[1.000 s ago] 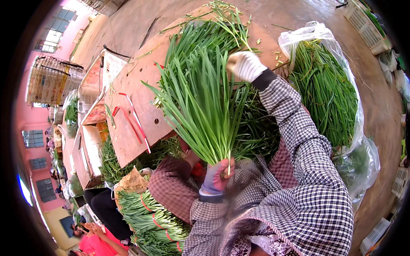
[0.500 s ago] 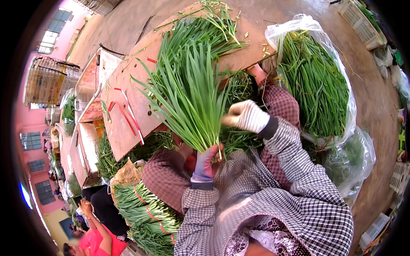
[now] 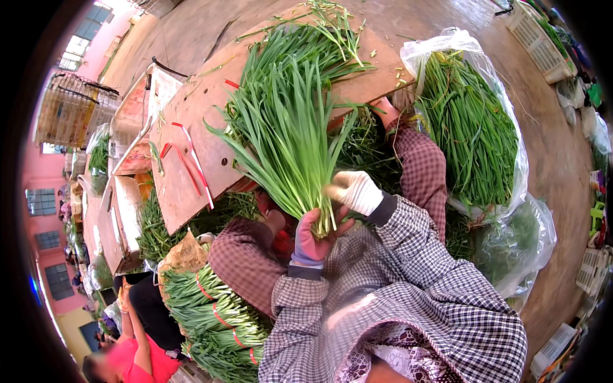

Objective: The person sorts and cleans bunches of chives by removing damaged leaves and debris by hand, then places the cleaned bunches into a large plastic bag.

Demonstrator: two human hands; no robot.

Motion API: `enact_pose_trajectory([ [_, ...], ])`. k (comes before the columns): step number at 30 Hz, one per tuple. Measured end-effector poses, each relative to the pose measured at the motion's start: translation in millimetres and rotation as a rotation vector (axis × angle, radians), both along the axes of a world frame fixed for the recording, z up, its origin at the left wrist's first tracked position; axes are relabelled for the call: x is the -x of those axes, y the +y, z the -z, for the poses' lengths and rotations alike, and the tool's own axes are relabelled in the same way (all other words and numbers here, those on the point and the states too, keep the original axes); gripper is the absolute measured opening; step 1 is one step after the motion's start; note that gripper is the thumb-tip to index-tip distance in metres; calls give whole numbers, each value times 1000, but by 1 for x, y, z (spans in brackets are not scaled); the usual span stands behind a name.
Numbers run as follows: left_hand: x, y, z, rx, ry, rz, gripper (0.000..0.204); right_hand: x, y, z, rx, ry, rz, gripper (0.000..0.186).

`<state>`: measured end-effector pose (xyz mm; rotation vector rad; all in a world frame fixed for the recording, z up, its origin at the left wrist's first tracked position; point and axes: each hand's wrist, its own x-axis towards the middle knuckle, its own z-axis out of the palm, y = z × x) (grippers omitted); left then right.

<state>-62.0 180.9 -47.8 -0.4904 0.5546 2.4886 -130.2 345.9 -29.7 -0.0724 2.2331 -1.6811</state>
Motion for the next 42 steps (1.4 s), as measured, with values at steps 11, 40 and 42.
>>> enact_pose_trajectory([
  [11, 1, -8, 11, -250, -116, -16, 40, 7, 5, 6, 135, -90, -31, 18],
  [40, 6, -5, 30, -263, -76, -38, 47, 95, 30, -49, 311, 285, 427, 13],
  [42, 6, -5, 34, -269, -65, -28, 46, 96, 30, -49, 306, 292, 415, 16],
])
